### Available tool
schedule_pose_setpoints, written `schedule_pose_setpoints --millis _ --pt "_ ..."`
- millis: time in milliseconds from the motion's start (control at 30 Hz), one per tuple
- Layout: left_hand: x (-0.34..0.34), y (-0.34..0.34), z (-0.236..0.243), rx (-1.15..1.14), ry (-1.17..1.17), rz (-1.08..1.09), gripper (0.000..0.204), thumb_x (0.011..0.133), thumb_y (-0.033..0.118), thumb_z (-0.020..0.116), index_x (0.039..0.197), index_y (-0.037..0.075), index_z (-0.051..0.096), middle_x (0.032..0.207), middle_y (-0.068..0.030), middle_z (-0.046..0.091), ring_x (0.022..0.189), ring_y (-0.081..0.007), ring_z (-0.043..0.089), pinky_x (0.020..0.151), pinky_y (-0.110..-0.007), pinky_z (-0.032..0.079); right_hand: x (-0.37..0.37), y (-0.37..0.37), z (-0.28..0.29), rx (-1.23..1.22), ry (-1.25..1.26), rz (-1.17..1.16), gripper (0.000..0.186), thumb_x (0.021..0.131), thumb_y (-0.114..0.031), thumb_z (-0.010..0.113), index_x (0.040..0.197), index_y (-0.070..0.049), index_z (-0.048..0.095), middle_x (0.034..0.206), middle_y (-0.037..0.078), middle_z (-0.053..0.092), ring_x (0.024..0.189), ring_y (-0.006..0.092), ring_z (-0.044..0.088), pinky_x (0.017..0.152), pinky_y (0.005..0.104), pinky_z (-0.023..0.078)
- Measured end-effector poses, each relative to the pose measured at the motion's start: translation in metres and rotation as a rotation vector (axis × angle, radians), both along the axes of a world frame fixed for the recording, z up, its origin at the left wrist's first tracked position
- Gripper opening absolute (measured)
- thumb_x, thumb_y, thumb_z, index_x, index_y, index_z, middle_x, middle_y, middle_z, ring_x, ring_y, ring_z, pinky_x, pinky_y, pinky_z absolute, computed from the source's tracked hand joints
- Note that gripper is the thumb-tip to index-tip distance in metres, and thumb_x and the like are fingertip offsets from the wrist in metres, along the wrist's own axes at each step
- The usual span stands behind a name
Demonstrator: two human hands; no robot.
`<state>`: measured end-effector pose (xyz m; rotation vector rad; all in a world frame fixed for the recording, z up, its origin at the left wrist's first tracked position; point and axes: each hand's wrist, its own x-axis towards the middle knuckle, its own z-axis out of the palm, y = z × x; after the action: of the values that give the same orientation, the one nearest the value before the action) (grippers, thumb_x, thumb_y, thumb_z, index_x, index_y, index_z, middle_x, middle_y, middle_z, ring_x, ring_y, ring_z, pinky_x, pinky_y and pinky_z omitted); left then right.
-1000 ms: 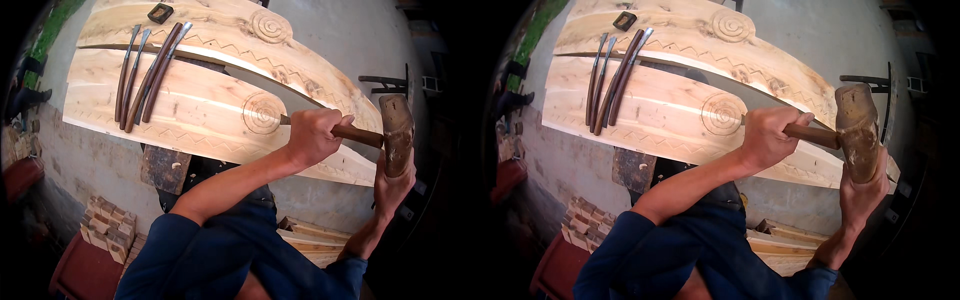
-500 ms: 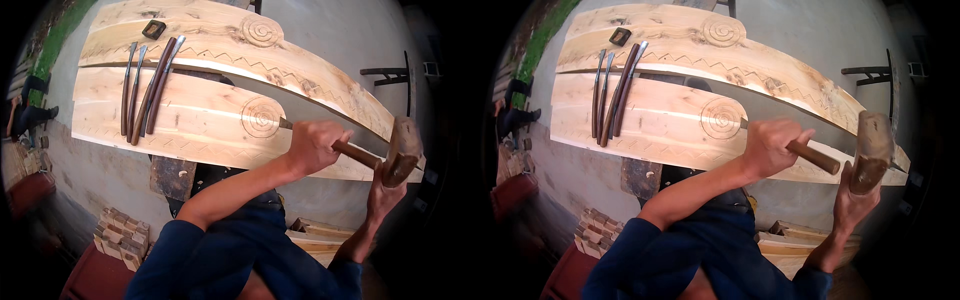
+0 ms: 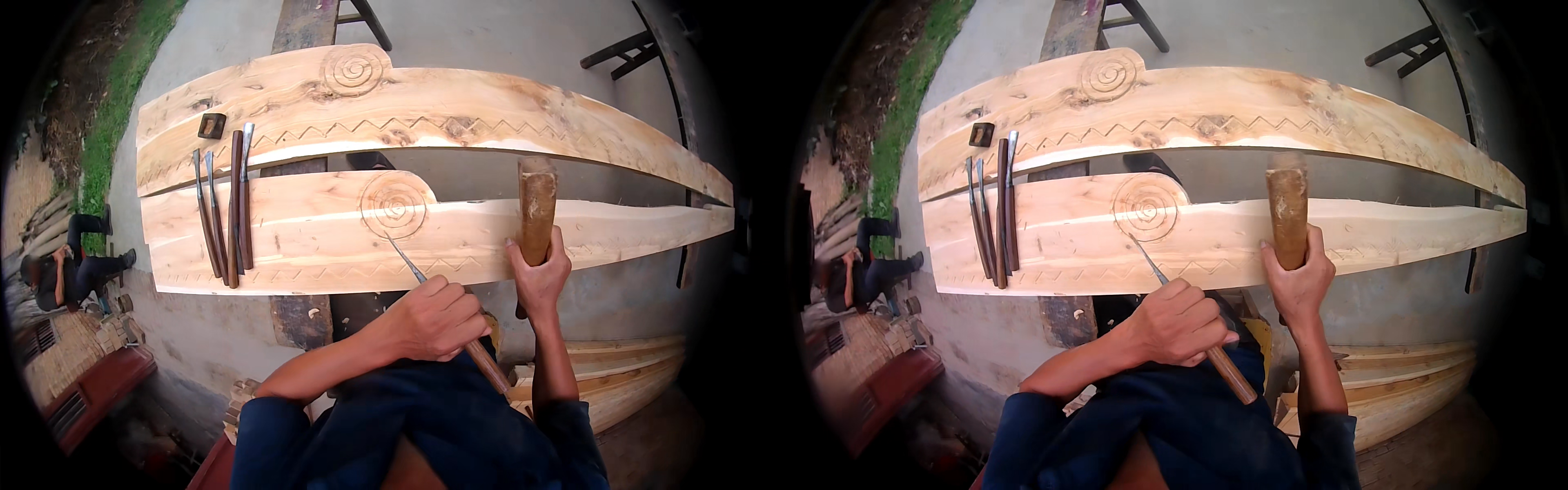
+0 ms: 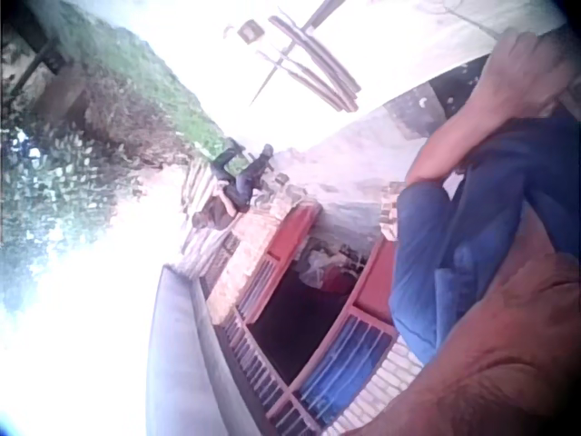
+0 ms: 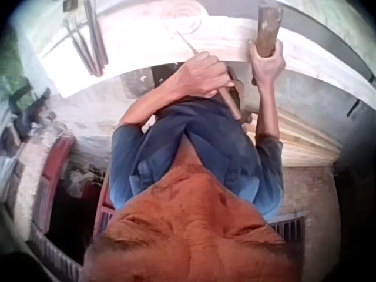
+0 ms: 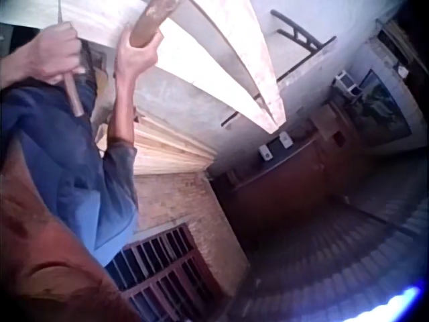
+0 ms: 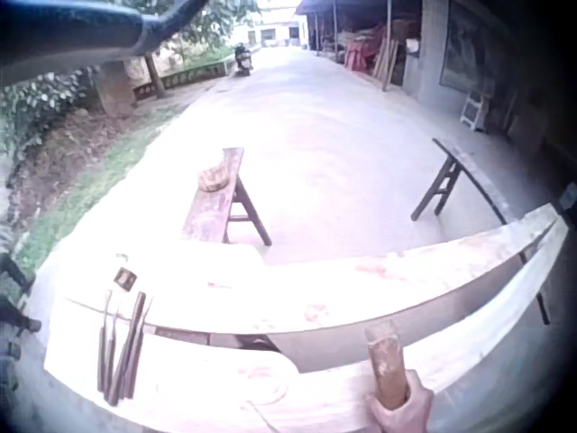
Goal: The person carves decorative patterns into a long wooden board using a chisel and a wooden mallet, striking the chisel to remove wood chips.
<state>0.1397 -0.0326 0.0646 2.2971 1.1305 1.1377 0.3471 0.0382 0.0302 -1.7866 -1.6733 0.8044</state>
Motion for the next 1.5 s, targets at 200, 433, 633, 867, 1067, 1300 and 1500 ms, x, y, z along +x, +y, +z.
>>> schedule_pose_setpoints --millis 200,433,633,867,1067,1300,1500 --pt "-0.039 -0.029 0.009 -0.055 0.326 0.028 0.018 0.091 0.027 0.071 0.089 0.013 0.060 0.079 -0.0021 0.052 0.074 -0.0190 0.053 0.072 -0.033 0.042 -0.005 0.001 0.005 -0.010 -0.030 0.053 0.037 0.082 -0.016 0.085 0.110 -0.003 0.065 0.084 0.016 0.071 0.076 0.0291 0.072 0.075 0.0387 0.056" --pt "-0.071 -0.041 0.031 0.182 0.564 0.231 0.021 0.093 0.027 0.068 0.112 0.019 0.063 0.108 -0.0008 0.063 0.090 -0.0129 0.059 0.075 -0.028 0.045 -0.005 -0.001 0.001 0.045 0.048 0.012 0.028 0.086 -0.013 0.081 0.103 -0.002 0.061 0.080 0.013 0.065 0.072 0.0210 0.062 0.074 0.0361 0.052" --pt "-0.140 -0.043 0.023 0.149 0.695 0.280 0.029 0.082 0.015 0.069 0.109 0.007 0.067 0.119 -0.0082 0.062 0.088 -0.0170 0.059 0.072 -0.030 0.047 -0.010 -0.002 0.001 0.075 -0.022 0.031 0.029 0.086 -0.016 0.080 0.106 -0.003 0.062 0.082 0.010 0.067 0.073 0.0217 0.062 0.076 0.0379 0.053" --pt "-0.234 -0.029 0.000 0.145 0.998 0.337 0.023 0.083 0.012 0.066 0.104 0.004 0.066 0.133 -0.0103 0.058 0.101 -0.0206 0.059 0.089 -0.033 0.051 -0.007 -0.003 -0.004 0.047 -0.063 0.010 0.029 0.086 -0.016 0.079 0.107 -0.003 0.063 0.084 0.012 0.066 0.075 0.0225 0.062 0.076 0.0391 0.052" --pt "-0.269 -0.022 -0.004 0.046 1.076 0.310 0.031 0.087 0.013 0.064 0.116 0.003 0.064 0.141 -0.0122 0.056 0.119 -0.0265 0.058 0.106 -0.038 0.047 -0.014 -0.004 0.001 0.073 -0.068 0.011 0.029 0.086 -0.016 0.078 0.107 -0.003 0.063 0.083 0.012 0.065 0.074 0.0225 0.060 0.075 0.0392 0.052" --pt "-0.276 -0.029 -0.017 0.045 1.052 0.350 0.041 0.092 0.012 0.061 0.132 0.005 0.061 0.152 -0.0145 0.052 0.132 -0.0309 0.055 0.110 -0.041 0.047 -0.013 -0.005 -0.004 0.093 -0.072 -0.003 0.028 0.085 -0.015 0.078 0.105 -0.003 0.062 0.081 0.012 0.063 0.072 0.0220 0.058 0.074 0.0388 0.051" --pt "-0.282 -0.040 -0.007 0.071 0.787 0.550 0.033 0.089 0.008 0.063 0.122 0.006 0.067 0.125 -0.0113 0.066 0.105 -0.0283 0.065 0.088 -0.040 0.054 -0.010 -0.005 -0.004 0.087 -0.089 0.009 0.029 0.085 -0.015 0.077 0.105 -0.003 0.061 0.079 0.013 0.061 0.071 0.0238 0.056 0.073 0.0397 0.051"
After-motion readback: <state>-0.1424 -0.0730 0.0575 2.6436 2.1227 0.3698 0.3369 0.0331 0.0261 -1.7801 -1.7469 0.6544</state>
